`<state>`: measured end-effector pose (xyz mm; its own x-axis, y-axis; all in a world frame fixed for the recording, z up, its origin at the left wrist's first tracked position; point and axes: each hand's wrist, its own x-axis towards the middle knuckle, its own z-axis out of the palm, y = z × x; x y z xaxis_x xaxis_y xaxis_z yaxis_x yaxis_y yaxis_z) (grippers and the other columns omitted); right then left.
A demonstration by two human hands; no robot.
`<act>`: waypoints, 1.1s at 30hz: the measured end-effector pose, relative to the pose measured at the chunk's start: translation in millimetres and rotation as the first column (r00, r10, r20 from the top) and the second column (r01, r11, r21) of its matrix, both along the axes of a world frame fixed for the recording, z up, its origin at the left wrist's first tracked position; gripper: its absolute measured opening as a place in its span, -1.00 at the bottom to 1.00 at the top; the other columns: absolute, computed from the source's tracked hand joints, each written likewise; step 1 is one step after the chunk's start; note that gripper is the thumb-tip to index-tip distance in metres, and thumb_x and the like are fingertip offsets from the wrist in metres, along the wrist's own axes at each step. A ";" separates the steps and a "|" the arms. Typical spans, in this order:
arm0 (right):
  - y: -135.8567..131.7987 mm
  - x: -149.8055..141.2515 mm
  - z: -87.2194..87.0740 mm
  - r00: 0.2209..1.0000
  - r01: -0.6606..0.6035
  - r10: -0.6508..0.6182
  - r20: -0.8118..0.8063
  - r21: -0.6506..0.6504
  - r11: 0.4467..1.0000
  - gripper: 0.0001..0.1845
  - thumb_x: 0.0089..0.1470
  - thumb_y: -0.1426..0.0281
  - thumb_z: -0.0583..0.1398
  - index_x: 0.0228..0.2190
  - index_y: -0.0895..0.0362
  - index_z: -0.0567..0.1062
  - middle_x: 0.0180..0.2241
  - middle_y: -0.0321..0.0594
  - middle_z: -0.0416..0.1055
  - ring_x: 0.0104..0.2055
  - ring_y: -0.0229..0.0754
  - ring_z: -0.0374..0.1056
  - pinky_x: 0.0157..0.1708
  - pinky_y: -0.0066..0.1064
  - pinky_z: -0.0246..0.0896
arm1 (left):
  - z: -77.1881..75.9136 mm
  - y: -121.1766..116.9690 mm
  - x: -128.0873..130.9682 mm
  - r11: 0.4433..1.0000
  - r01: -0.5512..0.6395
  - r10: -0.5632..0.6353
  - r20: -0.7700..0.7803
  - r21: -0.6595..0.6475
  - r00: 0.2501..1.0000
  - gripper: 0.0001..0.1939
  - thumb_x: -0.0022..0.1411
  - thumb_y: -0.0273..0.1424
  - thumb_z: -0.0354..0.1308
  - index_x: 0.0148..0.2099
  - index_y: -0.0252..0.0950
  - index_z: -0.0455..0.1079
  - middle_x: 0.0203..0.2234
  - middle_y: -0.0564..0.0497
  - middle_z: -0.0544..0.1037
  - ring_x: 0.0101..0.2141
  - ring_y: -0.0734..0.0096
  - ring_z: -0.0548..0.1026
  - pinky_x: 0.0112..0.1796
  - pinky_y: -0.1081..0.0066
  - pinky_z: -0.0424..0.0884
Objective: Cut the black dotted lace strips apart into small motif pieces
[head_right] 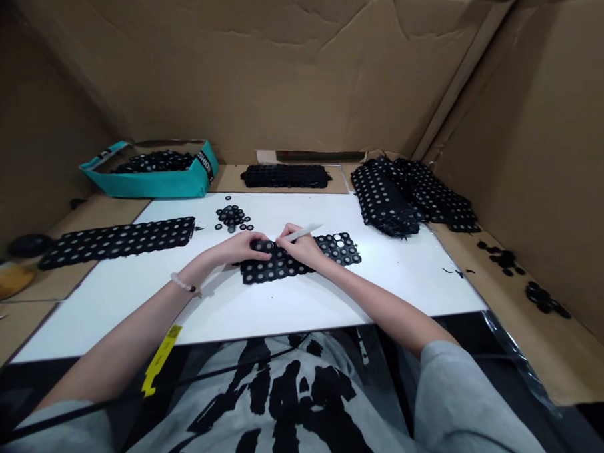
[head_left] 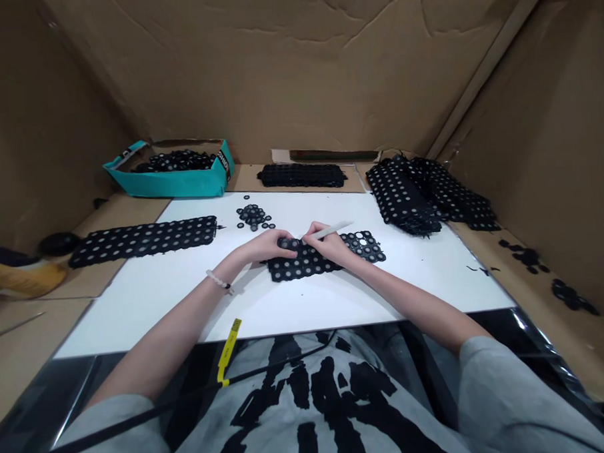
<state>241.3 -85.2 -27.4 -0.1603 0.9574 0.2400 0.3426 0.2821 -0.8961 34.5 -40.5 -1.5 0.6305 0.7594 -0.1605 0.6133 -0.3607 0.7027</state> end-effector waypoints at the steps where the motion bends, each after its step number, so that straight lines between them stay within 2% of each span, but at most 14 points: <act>1: 0.3 1.4 -0.1 1.000 -0.012 0.011 -0.014 -0.017 1.000 -0.83 -0.04 0.28 0.18 -0.54 0.10 0.33 -0.52 -0.37 0.35 -0.40 -0.24 0.26 -0.33 -0.42 0.11 | -0.1 -1.3 1.4 0.999 0.000 0.001 -0.039 0.045 0.999 -0.56 -0.09 -0.05 0.30 -0.28 -0.29 0.46 -0.43 0.06 0.51 -0.35 0.30 0.39 -0.33 0.42 0.21; 3: 0.4 2.9 -1.2 0.999 -0.038 0.037 -0.018 -0.050 0.998 -0.85 -0.06 0.31 0.18 -0.55 0.11 0.35 -0.49 -0.35 0.39 -0.39 -0.24 0.28 -0.31 -0.42 0.13 | -0.5 -3.7 3.7 0.996 0.020 -0.012 -0.092 0.084 0.996 -0.60 -0.06 -0.04 0.27 -0.42 -0.29 0.40 -0.55 0.08 0.43 -0.44 0.33 0.35 -0.39 0.41 0.17; 5: 0.4 3.1 -3.0 0.998 -0.061 0.062 0.013 -0.074 0.995 -0.87 -0.09 0.33 0.19 -0.56 0.11 0.36 -0.48 -0.34 0.42 -0.40 -0.25 0.29 -0.32 -0.42 0.13 | -0.7 -5.3 4.7 0.998 0.026 -0.020 -0.096 0.064 0.995 -0.60 -0.03 -0.03 0.24 -0.50 -0.29 0.33 -0.61 0.09 0.38 -0.49 0.37 0.31 -0.43 0.41 0.14; 11: -0.5 2.3 -6.9 0.998 -0.050 0.053 0.031 -0.079 0.996 -0.87 -0.08 0.33 0.19 -0.55 0.11 0.36 -0.48 -0.34 0.41 -0.40 -0.25 0.29 -0.34 -0.42 0.13 | -2.9 -5.5 3.2 0.996 -0.019 0.018 -0.010 -0.087 1.000 -0.58 -0.03 -0.02 0.26 -0.48 -0.30 0.35 -0.60 0.09 0.39 -0.49 0.39 0.30 -0.44 0.41 0.15; 14: -4.1 -1.7 -7.0 0.997 -0.016 0.017 0.072 -0.013 1.000 -0.86 -0.05 0.31 0.17 -0.54 0.10 0.34 -0.47 -0.33 0.40 -0.36 -0.22 0.30 -0.30 -0.40 0.14 | -3.7 -4.8 1.7 0.985 -0.034 0.041 0.042 -0.168 0.998 -0.59 -0.05 -0.04 0.28 -0.48 -0.30 0.34 -0.61 0.10 0.37 -0.51 0.40 0.29 -0.45 0.41 0.15; 18: -8.4 -8.8 -5.6 0.979 0.022 -0.048 0.198 0.132 0.991 -0.85 0.01 0.32 0.14 -0.54 0.08 0.33 -0.43 -0.29 0.42 -0.25 -0.16 0.32 -0.19 -0.34 0.14 | -1.6 -2.1 -0.4 0.959 0.007 0.015 0.077 -0.284 0.997 -0.59 -0.08 -0.04 0.31 -0.49 -0.30 0.35 -0.61 0.09 0.37 -0.52 0.40 0.28 -0.46 0.41 0.13; 20: -7.4 -8.3 -4.8 0.976 0.015 -0.041 0.216 0.120 0.993 -0.86 0.01 0.33 0.14 -0.54 0.08 0.33 -0.43 -0.30 0.43 -0.26 -0.17 0.32 -0.19 -0.34 0.14 | -0.1 -0.4 -1.3 0.968 0.018 -0.005 0.052 -0.252 0.999 -0.59 -0.09 -0.04 0.31 -0.48 -0.30 0.38 -0.62 0.09 0.38 -0.52 0.39 0.29 -0.46 0.41 0.13; 22: -4.5 -4.1 -4.1 0.978 0.007 -0.017 0.207 0.049 0.999 -0.86 -0.01 0.33 0.15 -0.54 0.09 0.34 -0.48 -0.33 0.41 -0.35 -0.20 0.31 -0.24 -0.36 0.15 | 0.8 1.1 -2.3 0.987 0.018 -0.017 0.005 -0.162 1.000 -0.61 -0.07 -0.03 0.29 -0.46 -0.29 0.43 -0.60 0.08 0.41 -0.50 0.38 0.31 -0.45 0.41 0.14; 25: 0.0 5.0 -1.6 0.983 -0.016 0.022 0.181 -0.036 0.999 -0.85 -0.05 0.33 0.19 -0.57 0.09 0.37 -0.53 -0.34 0.40 -0.40 -0.22 0.31 -0.28 -0.37 0.17 | 0.0 2.8 -4.6 0.999 -0.012 0.011 -0.022 -0.032 1.000 -0.62 -0.02 -0.06 0.26 -0.33 -0.29 0.50 -0.50 0.06 0.51 -0.43 0.34 0.38 -0.40 0.42 0.19; 29: -0.6 10.9 7.6 0.994 0.028 -0.042 0.102 0.133 0.991 -0.82 -0.04 0.27 0.23 -0.54 0.11 0.44 -0.32 -0.21 0.49 -0.17 -0.13 0.37 -0.10 -0.31 0.18 | -4.6 6.1 -8.3 0.998 -0.056 0.055 0.009 0.038 0.998 -0.62 -0.01 -0.09 0.23 -0.27 -0.30 0.50 -0.44 0.03 0.55 -0.38 0.33 0.41 -0.35 0.42 0.23; 31: -3.2 10.6 12.8 0.996 0.047 -0.056 0.070 0.133 0.990 -0.78 0.01 0.20 0.21 -0.48 0.10 0.46 -0.40 -0.24 0.48 -0.25 -0.14 0.38 -0.15 -0.31 0.20 | -6.3 7.5 -9.0 0.999 -0.041 0.040 0.017 0.028 0.999 -0.63 0.00 -0.09 0.21 -0.29 -0.30 0.50 -0.45 0.03 0.55 -0.39 0.34 0.41 -0.35 0.42 0.23; 33: -5.3 9.5 16.0 0.999 0.028 -0.030 0.034 0.046 0.999 -0.74 0.07 0.15 0.18 -0.41 0.09 0.47 -0.55 -0.31 0.42 -0.42 -0.20 0.34 -0.28 -0.35 0.22 | -6.1 7.7 -8.5 0.998 -0.053 0.052 0.013 0.028 0.999 -0.62 -0.01 -0.08 0.22 -0.30 -0.30 0.50 -0.46 0.03 0.54 -0.39 0.34 0.40 -0.36 0.42 0.23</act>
<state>250.9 -90.5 -11.4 -0.1416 0.9499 0.2786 0.3822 0.3121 -0.8698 26.0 -32.8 -7.6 0.5914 0.7956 -0.1311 0.6236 -0.3483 0.6999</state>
